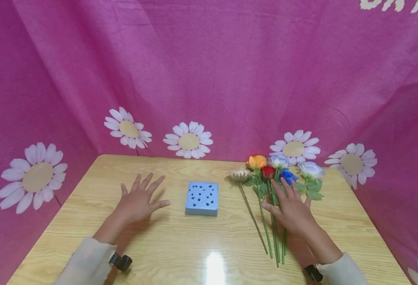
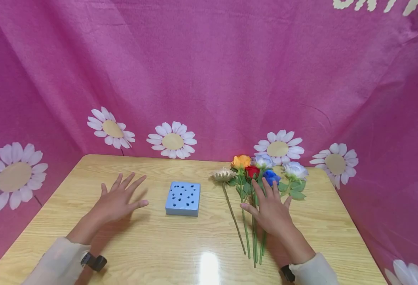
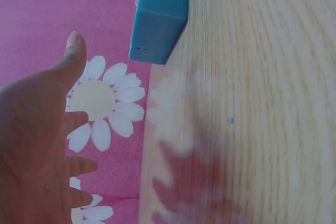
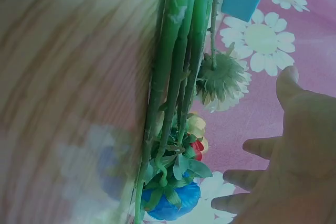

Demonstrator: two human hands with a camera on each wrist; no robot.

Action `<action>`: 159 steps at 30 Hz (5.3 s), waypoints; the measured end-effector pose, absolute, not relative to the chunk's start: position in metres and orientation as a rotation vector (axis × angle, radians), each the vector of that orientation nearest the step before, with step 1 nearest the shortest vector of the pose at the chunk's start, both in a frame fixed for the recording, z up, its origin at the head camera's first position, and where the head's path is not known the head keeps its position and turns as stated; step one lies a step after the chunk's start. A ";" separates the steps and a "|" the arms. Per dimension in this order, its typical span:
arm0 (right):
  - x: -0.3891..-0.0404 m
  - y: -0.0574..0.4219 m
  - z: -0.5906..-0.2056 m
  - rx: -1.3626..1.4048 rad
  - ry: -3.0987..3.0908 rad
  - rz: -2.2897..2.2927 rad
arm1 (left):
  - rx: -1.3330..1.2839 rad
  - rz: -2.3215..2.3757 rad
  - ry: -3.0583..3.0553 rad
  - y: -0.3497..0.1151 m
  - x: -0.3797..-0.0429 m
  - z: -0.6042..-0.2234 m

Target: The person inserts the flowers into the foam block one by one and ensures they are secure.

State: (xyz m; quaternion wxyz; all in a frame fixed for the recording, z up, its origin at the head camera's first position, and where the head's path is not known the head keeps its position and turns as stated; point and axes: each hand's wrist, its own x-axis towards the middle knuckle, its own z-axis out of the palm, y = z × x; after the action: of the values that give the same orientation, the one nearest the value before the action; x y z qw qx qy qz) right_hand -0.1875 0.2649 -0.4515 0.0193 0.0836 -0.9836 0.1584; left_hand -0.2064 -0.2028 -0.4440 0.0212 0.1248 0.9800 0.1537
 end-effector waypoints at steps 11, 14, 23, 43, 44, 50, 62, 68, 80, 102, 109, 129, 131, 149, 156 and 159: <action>-0.187 0.260 -0.452 0.295 -3.030 0.536 | 0.414 0.524 3.018 -0.195 -0.210 -0.452; -0.187 0.259 -0.452 0.321 -3.009 0.538 | 0.445 0.548 3.021 -0.192 -0.211 -0.456; -0.186 0.255 -0.452 0.421 -2.974 0.564 | 0.454 0.685 2.962 -0.178 -0.213 -0.464; -0.182 0.244 -0.456 0.444 -2.979 0.700 | 0.446 0.914 2.786 -0.156 -0.216 -0.473; -0.181 0.244 -0.456 0.445 -2.980 0.708 | 0.452 0.928 2.779 -0.155 -0.216 -0.474; -0.180 0.239 -0.455 0.467 -2.959 0.750 | 0.470 1.017 2.711 -0.151 -0.218 -0.478; -0.177 0.233 -0.456 0.500 -2.956 0.790 | 0.406 1.285 2.543 -0.145 -0.223 -0.478; -0.177 0.230 -0.458 0.502 -2.965 0.846 | 0.379 1.406 2.430 -0.144 -0.227 -0.479; -0.177 0.225 -0.457 0.444 -2.999 0.963 | 0.376 1.520 2.323 -0.142 -0.230 -0.488; -0.182 0.222 -0.470 0.309 -2.961 1.396 | 0.381 1.509 2.340 -0.145 -0.232 -0.492; -0.186 0.220 -0.475 0.233 -2.948 1.456 | 0.374 1.513 2.335 -0.145 -0.231 -0.491; -0.191 0.213 -0.474 0.202 -2.996 1.338 | 0.376 1.523 2.311 -0.146 -0.231 -0.492; -0.191 0.212 -0.474 0.212 -3.012 1.277 | 0.379 1.523 2.312 -0.146 -0.231 -0.493; -0.200 0.216 -0.467 0.262 -3.008 1.373 | 0.299 1.525 2.333 -0.144 -0.232 -0.494; -0.201 0.216 -0.462 0.229 -3.042 1.430 | 0.332 1.511 2.360 -0.144 -0.232 -0.494; -0.202 0.215 -0.460 0.170 -3.026 1.562 | 0.337 1.509 2.359 -0.145 -0.232 -0.494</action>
State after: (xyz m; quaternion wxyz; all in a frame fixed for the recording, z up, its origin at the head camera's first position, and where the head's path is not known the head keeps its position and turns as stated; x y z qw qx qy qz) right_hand -0.2018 0.2152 -0.4603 -0.1334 0.0495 -0.8795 0.4540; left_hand -0.2317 -0.1450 -0.4940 0.1598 0.1178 0.8257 0.5280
